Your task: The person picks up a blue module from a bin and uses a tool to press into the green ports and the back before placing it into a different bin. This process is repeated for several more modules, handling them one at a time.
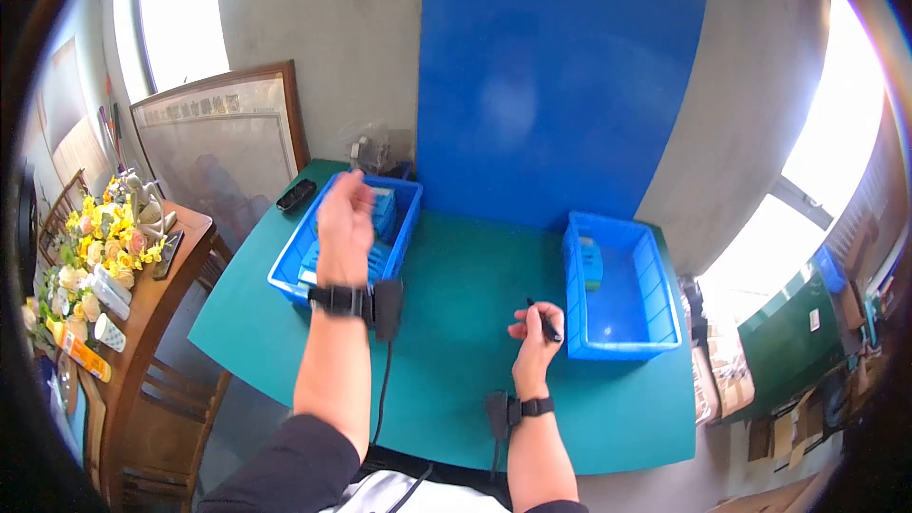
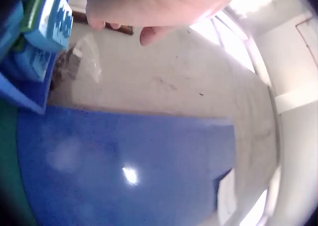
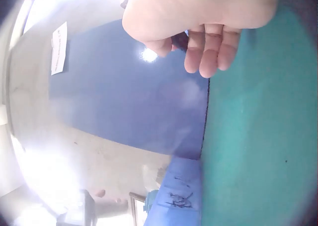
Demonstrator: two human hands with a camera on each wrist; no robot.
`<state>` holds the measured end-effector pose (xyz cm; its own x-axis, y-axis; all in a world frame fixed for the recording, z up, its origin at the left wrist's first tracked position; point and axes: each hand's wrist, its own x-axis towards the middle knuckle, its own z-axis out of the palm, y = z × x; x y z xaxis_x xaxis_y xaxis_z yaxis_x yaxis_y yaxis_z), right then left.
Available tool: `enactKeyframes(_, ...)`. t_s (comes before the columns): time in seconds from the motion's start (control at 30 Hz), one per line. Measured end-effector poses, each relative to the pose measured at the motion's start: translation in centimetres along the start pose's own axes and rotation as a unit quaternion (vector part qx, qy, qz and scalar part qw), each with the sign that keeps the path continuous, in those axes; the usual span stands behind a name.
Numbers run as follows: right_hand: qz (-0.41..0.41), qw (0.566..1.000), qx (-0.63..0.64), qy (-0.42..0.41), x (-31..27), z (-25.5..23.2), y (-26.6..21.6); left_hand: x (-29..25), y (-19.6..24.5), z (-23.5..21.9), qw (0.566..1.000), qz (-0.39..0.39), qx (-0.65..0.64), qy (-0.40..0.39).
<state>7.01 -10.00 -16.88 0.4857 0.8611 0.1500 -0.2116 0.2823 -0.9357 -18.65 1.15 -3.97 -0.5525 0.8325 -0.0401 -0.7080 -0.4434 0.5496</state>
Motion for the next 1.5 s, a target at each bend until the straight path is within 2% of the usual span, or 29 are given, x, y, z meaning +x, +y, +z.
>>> enactKeyframes(0.07,0.000,1.000,-0.001,-0.006,0.0,0.1,-0.1,3.2,-0.6,-0.2,0.972,0.179,0.108,0.110)
enactKeyframes(0.17,0.016,1.000,-0.006,-0.025,0.3,0.2,0.1,7.2,-0.3,-2.8,0.952,0.060,0.272,0.125)
enactKeyframes(0.3,0.029,0.998,-0.010,-0.046,0.3,0.5,0.0,9.0,-1.1,-4.7,0.853,-0.014,0.505,0.133)
enactKeyframes(0.4,0.025,0.998,-0.005,-0.053,0.3,0.6,-0.1,9.2,-1.5,-5.3,0.788,-0.070,0.600,0.115)
enactKeyframes(0.47,0.031,0.998,0.001,-0.052,0.3,0.5,-0.2,8.3,-1.3,-5.0,0.790,0.000,0.601,0.123)
enactKeyframes(0.53,0.035,0.998,0.010,-0.049,0.2,0.5,-0.1,5.9,-0.1,-3.3,0.853,-0.001,0.509,0.117)
enactKeyframes(0.57,0.035,0.998,0.017,-0.048,0.2,0.5,0.0,7.5,-0.8,-4.1,0.845,0.051,0.509,0.157)
enactKeyframes(0.63,0.035,0.998,0.021,-0.045,0.2,0.6,0.1,8.6,-1.5,-4.5,0.909,0.066,0.400,0.096)
enactKeyframes(0.67,0.045,0.998,0.030,-0.044,0.2,0.6,0.0,3.6,0.4,-1.7,0.946,0.028,0.322,0.016)
enactKeyframes(0.7,0.047,0.997,0.038,-0.044,0.2,0.7,-0.1,0.4,0.9,-0.4,0.952,-0.012,0.301,-0.051)
enactKeyframes(0.77,0.046,0.997,0.039,-0.053,0.3,0.7,-0.1,-4.3,0.8,0.0,0.947,-0.089,0.253,-0.178)
enactKeyframes(0.8,0.048,0.996,0.040,-0.060,0.2,0.7,-0.2,-5.5,-0.3,-0.9,0.928,-0.156,0.255,-0.223)
enactKeyframes(0.9,0.062,0.994,0.042,-0.082,0.0,0.7,-0.7,-10.5,-4.1,-2.5,0.896,-0.276,0.267,-0.223)
enactKeyframes(1.0,0.076,0.991,0.050,-0.093,-0.3,1.1,-1.5,-11.6,-7.9,-6.2,0.860,-0.407,0.228,-0.206)
enactKeyframes(1.1,0.047,0.989,0.023,-0.138,-0.3,0.9,-0.9,-12.0,-8.6,-7.2,0.866,-0.429,0.192,-0.173)
enactKeyframes(1.17,0.032,0.987,0.010,-0.159,-0.7,1.3,-1.3,-11.9,-8.5,-7.5,0.873,-0.402,0.193,-0.199)
enactKeyframes(1.27,0.000,0.990,0.002,-0.143,-0.6,1.7,-0.7,-11.5,-7.6,-7.3,0.873,-0.395,0.163,-0.235)
enactKeyframes(1.4,0.043,0.997,-0.012,-0.069,-0.3,1.6,-1.0,-10.9,-7.4,-7.8,0.852,-0.405,0.167,-0.286)
enactKeyframes(1.5,0.052,0.995,0.024,-0.081,-0.4,1.3,-1.7,-10.9,-7.8,-8.1,0.874,-0.379,0.174,-0.251)
